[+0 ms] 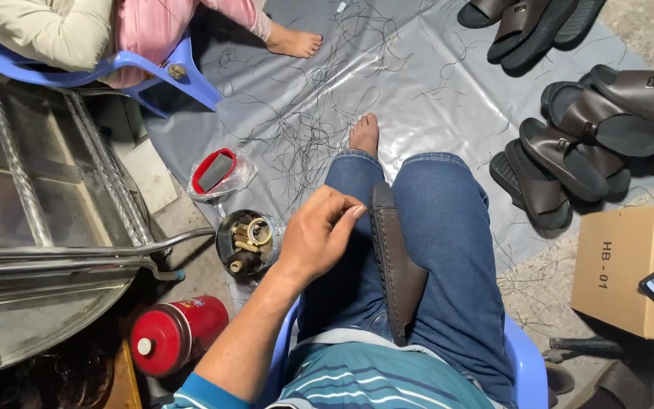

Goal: The person sits on a blue plastic chair and sews the sole of a brown slipper using a needle and thread. They hold the slipper between their legs and repeatedly push the needle through the material to stitch the sole. A smartphone and other slippers are visible on the floor nearby.

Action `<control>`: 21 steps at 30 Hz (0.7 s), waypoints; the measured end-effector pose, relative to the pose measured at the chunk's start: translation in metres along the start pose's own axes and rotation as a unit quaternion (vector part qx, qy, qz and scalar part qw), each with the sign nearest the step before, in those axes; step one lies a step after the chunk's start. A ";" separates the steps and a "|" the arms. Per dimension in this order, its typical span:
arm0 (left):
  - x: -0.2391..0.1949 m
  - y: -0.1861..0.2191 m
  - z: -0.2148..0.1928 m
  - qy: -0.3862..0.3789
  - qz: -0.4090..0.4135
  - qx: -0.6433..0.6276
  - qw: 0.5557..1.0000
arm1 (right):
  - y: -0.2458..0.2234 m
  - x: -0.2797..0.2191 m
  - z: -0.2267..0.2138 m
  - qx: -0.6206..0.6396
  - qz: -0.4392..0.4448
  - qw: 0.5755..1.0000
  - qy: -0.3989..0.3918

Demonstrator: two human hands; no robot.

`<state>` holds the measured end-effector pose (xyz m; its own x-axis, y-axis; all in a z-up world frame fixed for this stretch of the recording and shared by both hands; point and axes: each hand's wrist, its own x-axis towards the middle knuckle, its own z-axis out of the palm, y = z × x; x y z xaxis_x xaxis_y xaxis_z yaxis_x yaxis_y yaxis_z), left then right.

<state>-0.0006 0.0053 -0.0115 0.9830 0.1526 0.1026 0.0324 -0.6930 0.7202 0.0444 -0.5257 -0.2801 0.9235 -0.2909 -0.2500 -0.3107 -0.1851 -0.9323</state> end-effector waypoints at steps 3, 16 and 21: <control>0.000 -0.004 0.001 -0.015 -0.026 -0.101 0.994 | -0.092 -0.048 0.055 0.049 0.013 0.998 -0.034; 0.001 -0.015 0.004 -0.007 -0.052 -0.207 0.977 | -0.326 -0.145 0.259 -0.167 -0.333 0.858 -0.353; 0.002 -0.020 0.006 -0.012 -0.040 -0.236 0.971 | -0.328 -0.145 0.267 -0.222 -0.354 0.845 -0.333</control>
<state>0.0019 0.0152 -0.0297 0.9848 0.1724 0.0212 0.0280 -0.2780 0.9602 0.0727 -0.1725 -0.0082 0.7896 0.6053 0.1002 0.4555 -0.4688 -0.7568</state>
